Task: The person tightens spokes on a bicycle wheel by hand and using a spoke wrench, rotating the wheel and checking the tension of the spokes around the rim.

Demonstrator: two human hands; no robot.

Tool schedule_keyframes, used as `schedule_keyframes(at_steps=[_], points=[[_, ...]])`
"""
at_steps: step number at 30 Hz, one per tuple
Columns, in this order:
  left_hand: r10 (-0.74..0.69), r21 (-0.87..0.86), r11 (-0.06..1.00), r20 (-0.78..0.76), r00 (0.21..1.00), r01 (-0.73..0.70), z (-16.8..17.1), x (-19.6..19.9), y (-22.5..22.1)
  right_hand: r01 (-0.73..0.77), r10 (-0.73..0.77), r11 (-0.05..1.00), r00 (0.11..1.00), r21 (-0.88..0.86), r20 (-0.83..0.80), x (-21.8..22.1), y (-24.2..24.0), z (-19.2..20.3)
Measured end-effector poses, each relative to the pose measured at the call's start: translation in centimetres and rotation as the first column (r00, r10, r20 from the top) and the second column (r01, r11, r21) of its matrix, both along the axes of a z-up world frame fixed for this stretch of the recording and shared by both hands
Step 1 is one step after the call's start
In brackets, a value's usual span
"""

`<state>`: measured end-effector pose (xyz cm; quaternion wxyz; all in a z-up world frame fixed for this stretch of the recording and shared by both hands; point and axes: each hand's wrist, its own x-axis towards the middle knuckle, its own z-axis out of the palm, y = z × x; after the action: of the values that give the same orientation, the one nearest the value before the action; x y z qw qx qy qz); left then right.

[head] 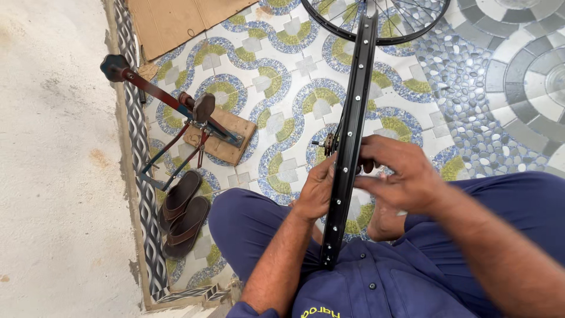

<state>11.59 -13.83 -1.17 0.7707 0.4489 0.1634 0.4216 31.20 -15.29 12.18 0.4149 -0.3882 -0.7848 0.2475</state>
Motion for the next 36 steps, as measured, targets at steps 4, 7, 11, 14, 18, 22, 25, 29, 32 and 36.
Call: schedule_keyframes(at_steps=[4, 7, 11, 14, 18, 22, 25, 29, 32, 36], points=[[-0.039, 0.02, 0.999, -0.091, 0.995, 0.041, -1.4, -1.2, 2.2, -0.176, 0.188, 0.955, 0.982, -0.24, 0.028, 1.0, 1.4, 0.7], [-0.363, -0.016, 0.931, -0.135, 0.922, 0.365, -1.1, -2.2, 5.0, -0.186, 0.192, 0.98, 0.976, -0.068, 0.1, 0.0, 1.8, 0.0], [-0.03, 0.153, 0.986, -0.219, 0.975, 0.065, 0.3, -0.2, 2.6, -0.07, 0.051, 0.986, 0.991, 0.153, 0.12, -0.2, 2.1, -1.6], [0.179, 0.005, 0.984, -0.088, 0.98, -0.18, 0.4, 1.5, -0.8, 0.137, -0.162, 0.92, 0.986, 0.368, 0.036, -1.7, 1.5, -3.5], [0.222, -0.218, 0.942, -0.161, 0.962, -0.254, 0.7, 1.2, -0.7, 0.451, -0.425, 0.75, 0.889, 0.484, -0.17, -5.0, 0.1, -3.6], [0.147, 0.096, 0.986, -0.123, 0.981, -0.136, 2.0, 0.0, 0.1, 0.38, -0.321, 0.849, 0.923, 0.366, -0.213, -3.5, -1.0, -3.0], [0.1, 0.148, 0.985, -0.072, 0.992, -0.089, 2.7, 0.3, 0.5, 0.212, -0.199, 0.974, 0.969, 0.079, -0.147, -0.4, -1.2, -1.9], [-0.077, -0.014, 0.997, -0.076, 0.994, 0.076, 1.5, 0.0, 3.1, -0.051, 0.05, 0.996, 0.999, -0.072, -0.008, 1.4, 0.6, -0.2], [-0.2, -0.052, 0.979, -0.007, 0.98, 0.2, 0.4, -0.5, 4.0, -0.147, 0.147, 0.989, 0.984, -0.003, 0.105, 1.3, 1.5, 0.2], [0.0, -0.088, 0.996, -0.069, 0.998, -0.006, 1.5, -0.1, 2.3, -0.066, 0.046, 0.993, 0.979, 0.094, 0.199, 1.2, 1.9, -0.2]])
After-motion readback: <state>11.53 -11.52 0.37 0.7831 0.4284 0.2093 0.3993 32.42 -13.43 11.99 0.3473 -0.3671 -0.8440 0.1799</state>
